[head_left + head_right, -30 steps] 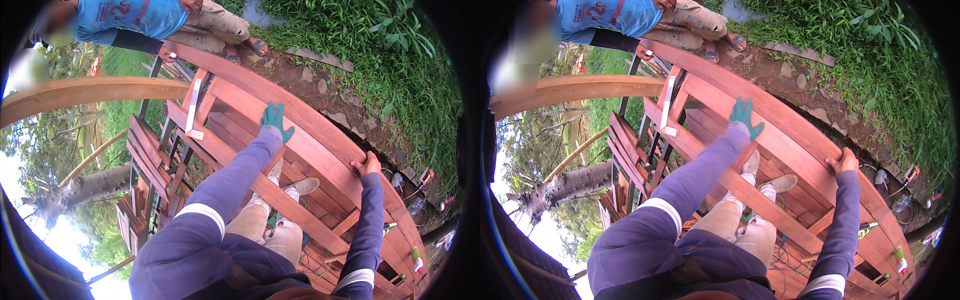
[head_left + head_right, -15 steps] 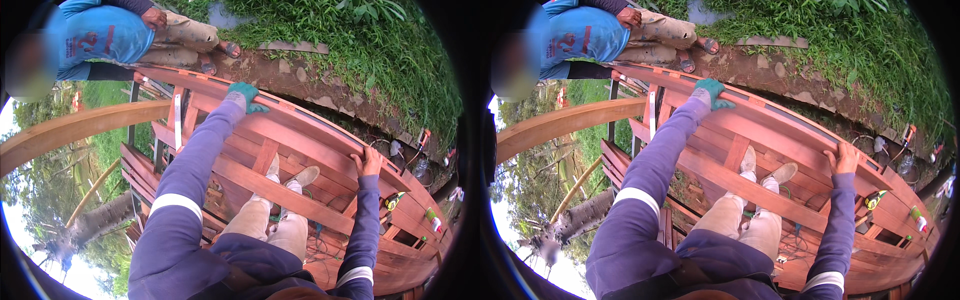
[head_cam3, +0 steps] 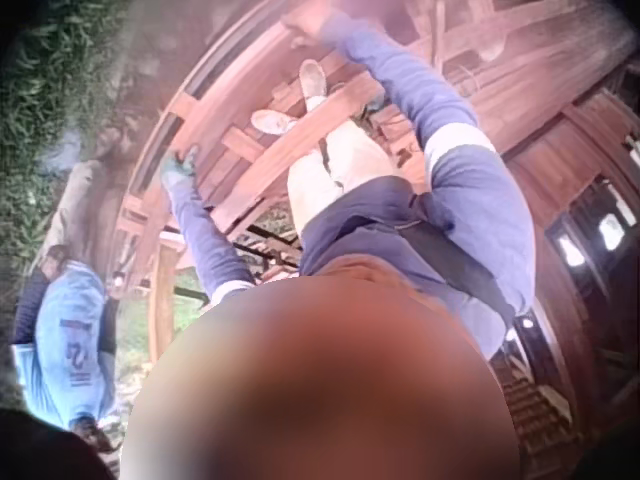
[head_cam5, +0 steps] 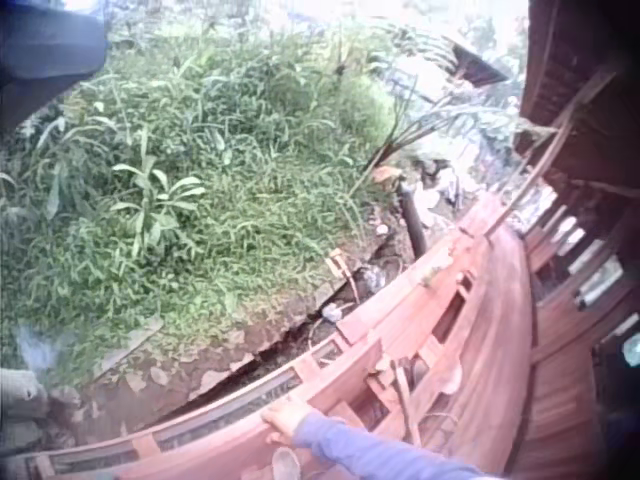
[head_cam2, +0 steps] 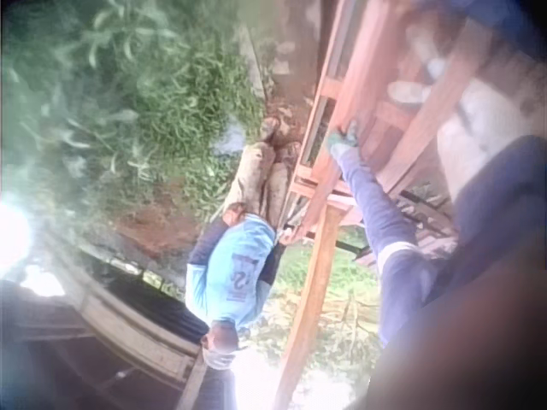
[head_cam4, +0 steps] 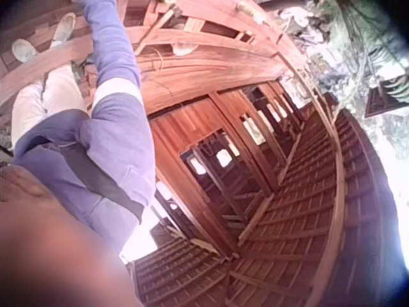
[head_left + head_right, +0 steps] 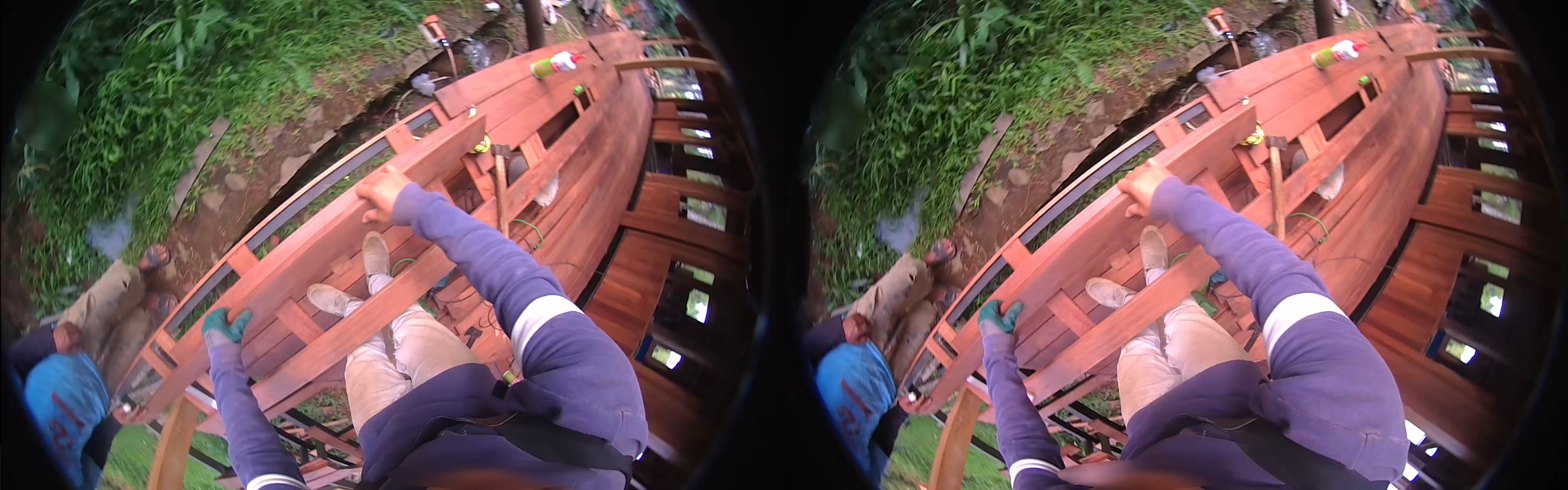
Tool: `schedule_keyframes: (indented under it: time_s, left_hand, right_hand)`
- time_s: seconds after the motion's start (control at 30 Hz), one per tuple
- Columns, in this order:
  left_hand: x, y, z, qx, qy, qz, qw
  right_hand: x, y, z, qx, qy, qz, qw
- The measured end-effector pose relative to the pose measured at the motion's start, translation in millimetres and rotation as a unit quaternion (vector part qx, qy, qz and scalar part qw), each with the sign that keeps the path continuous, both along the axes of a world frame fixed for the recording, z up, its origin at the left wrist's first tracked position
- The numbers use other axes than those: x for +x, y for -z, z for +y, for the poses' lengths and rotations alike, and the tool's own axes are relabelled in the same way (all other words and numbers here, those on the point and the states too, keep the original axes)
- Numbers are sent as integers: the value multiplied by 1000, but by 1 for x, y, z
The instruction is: The person positions a wooden plank onto a curved wooden frame, applies glue along the seam, and presses the plank into place. Another person assists by holding the plank and using a hammer to secure it.
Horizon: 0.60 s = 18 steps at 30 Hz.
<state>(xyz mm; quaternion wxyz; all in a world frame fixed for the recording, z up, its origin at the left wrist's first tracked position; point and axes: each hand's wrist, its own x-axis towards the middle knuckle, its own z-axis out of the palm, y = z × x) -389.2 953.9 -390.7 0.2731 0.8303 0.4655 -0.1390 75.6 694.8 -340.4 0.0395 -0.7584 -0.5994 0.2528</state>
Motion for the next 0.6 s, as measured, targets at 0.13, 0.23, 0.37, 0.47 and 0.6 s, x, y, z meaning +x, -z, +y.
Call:
schedule_keyframes:
  time_s: [0.13,0.23,0.37,0.47,0.6]
  left_hand:
    - [1,3,-4,8,35,-24,999]
    - [1,-2,-10,-24,32,26,999]
    - [3,-13,-15,-20,43,29,998]
    - [4,-17,-18,-66,43,51,996]
    - [7,-8,-31,-29,60,31,997]
  right_hand:
    - [-12,-1,-15,-44,5,18,999]
    - [-21,2,-23,-37,32,-1,999]
    - [-38,5,-34,-43,78,0,996]
    - [-50,8,-47,-48,85,-2,995]
    - [-57,27,-64,-32,111,-8,993]
